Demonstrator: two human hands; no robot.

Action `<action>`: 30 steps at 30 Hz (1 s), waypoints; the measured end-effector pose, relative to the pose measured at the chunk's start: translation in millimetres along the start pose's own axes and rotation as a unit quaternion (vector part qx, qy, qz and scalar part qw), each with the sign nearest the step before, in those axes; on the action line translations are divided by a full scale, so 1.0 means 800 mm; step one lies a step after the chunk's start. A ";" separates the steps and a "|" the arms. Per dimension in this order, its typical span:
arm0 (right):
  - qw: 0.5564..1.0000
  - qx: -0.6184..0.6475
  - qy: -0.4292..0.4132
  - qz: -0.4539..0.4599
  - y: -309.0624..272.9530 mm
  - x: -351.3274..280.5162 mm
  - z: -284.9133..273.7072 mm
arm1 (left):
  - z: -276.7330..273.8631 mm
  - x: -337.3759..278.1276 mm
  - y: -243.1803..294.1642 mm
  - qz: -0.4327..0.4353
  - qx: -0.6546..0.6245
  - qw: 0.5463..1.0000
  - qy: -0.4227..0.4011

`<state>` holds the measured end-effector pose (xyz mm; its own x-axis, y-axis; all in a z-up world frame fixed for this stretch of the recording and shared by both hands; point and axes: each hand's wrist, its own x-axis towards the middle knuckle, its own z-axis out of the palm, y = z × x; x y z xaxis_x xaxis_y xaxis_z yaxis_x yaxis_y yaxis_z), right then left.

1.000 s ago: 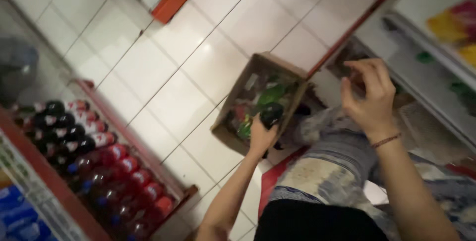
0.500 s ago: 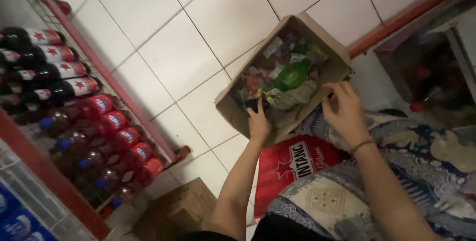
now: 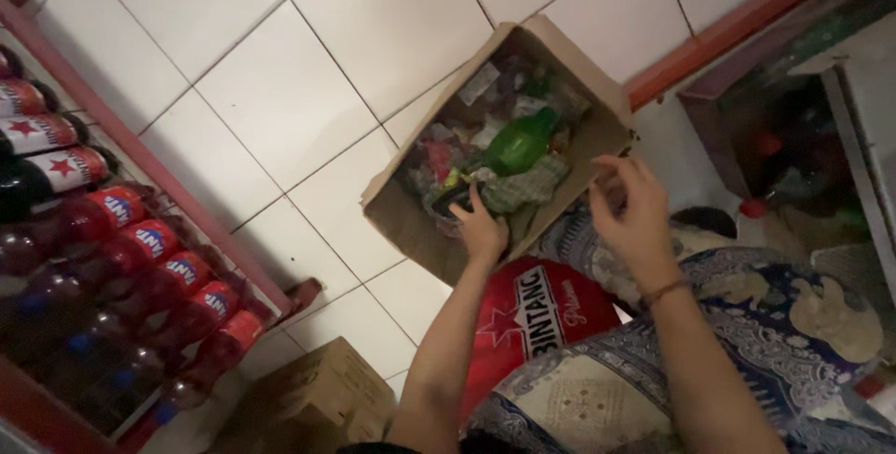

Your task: The person picks up various beverage cartons from a cardboard box on the floor, scans each one with a handheld barcode scanner, and places them on a refrigerated shelf. The person handles multiple pink and red cartons one at a time.

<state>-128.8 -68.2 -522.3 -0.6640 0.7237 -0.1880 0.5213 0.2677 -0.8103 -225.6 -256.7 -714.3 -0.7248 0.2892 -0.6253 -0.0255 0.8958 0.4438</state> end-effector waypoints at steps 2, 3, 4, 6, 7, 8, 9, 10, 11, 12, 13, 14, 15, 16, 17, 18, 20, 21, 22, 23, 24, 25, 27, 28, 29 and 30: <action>1.000 -0.001 0.009 -0.018 0.000 -0.002 -0.001 | -0.009 -0.002 0.014 -0.013 0.007 0.999 -0.041; 1.000 -0.001 0.012 -0.028 0.000 -0.002 -0.002 | -0.013 -0.002 0.023 -0.020 0.010 0.998 -0.060; 1.000 0.010 0.010 -0.015 -0.001 -0.001 -0.002 | -0.015 -0.003 0.033 -0.028 0.074 0.994 -0.081; 0.999 0.032 0.004 0.010 -0.003 -0.001 -0.003 | -0.012 -0.004 0.053 -0.044 0.200 0.972 -0.119; 1.000 0.025 0.002 0.015 -0.004 -0.001 -0.003 | -0.008 -0.002 0.063 -0.029 0.179 0.977 -0.108; 1.000 0.019 0.001 0.020 -0.004 0.000 -0.003 | 0.002 0.000 0.074 -0.014 0.158 0.983 -0.097; 1.000 0.012 -0.001 0.024 -0.004 0.000 -0.003 | 0.011 0.002 0.081 0.002 0.137 0.987 -0.086; 1.000 0.007 -0.001 0.020 -0.004 0.001 -0.003 | 0.019 0.005 0.084 -0.004 0.139 0.987 -0.076; 1.000 0.002 -0.002 0.016 -0.004 0.001 -0.003 | 0.028 0.008 0.086 -0.009 0.142 0.988 -0.067; 1.000 -0.003 -0.002 0.010 -0.003 0.002 -0.003 | 0.033 0.013 0.085 -0.014 0.143 0.988 -0.056; 1.000 0.003 -0.002 0.010 -0.002 0.003 -0.002 | 0.036 0.016 0.080 0.014 0.166 0.985 -0.046; 1.000 0.008 -0.002 0.011 -0.001 0.002 -0.002 | 0.036 0.014 0.072 0.042 0.189 0.980 -0.037; 1.000 0.013 -0.003 0.012 -0.001 0.001 -0.002 | 0.035 0.011 0.065 0.070 0.212 0.974 -0.028; 1.000 0.012 -0.003 0.014 0.001 0.001 -0.003 | 0.031 0.009 0.060 0.092 0.203 0.974 -0.036; 1.000 0.011 -0.003 0.016 0.003 0.002 -0.005 | 0.026 0.007 0.055 0.115 0.194 0.973 -0.045; 1.000 0.009 -0.004 0.018 0.005 0.002 -0.004 | 0.018 0.004 0.050 0.137 0.184 0.972 -0.054; 0.999 0.024 -0.004 0.022 0.008 0.003 -0.003 | -0.005 -0.008 0.036 0.110 -0.003 0.993 -0.053; 0.999 0.032 -0.003 0.025 0.010 0.004 -0.003 | -0.017 -0.011 0.031 0.095 -0.096 0.989 -0.053; 0.999 0.040 -0.001 0.022 0.012 0.005 -0.003 | -0.030 -0.010 0.027 0.101 -0.082 0.991 -0.014; 0.999 0.049 0.002 0.019 0.013 0.006 -0.002 | -0.043 -0.007 0.022 0.107 -0.069 0.992 0.024; 0.998 0.058 0.003 0.017 0.013 0.005 -0.001 | -0.055 -0.003 0.016 0.112 -0.054 0.990 0.062; 0.998 0.053 0.003 0.020 0.013 0.003 -0.001 | -0.065 0.008 0.012 0.150 0.035 0.983 0.098; 0.999 0.044 0.001 0.020 0.011 0.002 -0.001 | -0.078 0.035 0.011 0.221 0.210 0.937 0.170; 0.999 0.047 0.000 0.024 0.009 0.004 -0.001 | -0.078 0.045 0.014 0.235 0.262 0.919 0.180; 0.998 0.050 -0.001 0.027 0.007 0.004 -0.001 | -0.078 0.055 0.017 0.238 0.310 0.904 0.172; 0.998 0.054 -0.001 0.031 0.006 0.004 -0.001 | -0.078 0.062 0.020 0.232 0.357 0.892 0.150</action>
<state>-128.0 -64.2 -526.2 -0.6337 0.7351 -0.2411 0.5009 0.1524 -0.8520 -304.7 -249.0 -697.9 -0.6971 0.6780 -0.2329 0.6932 0.7204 0.0224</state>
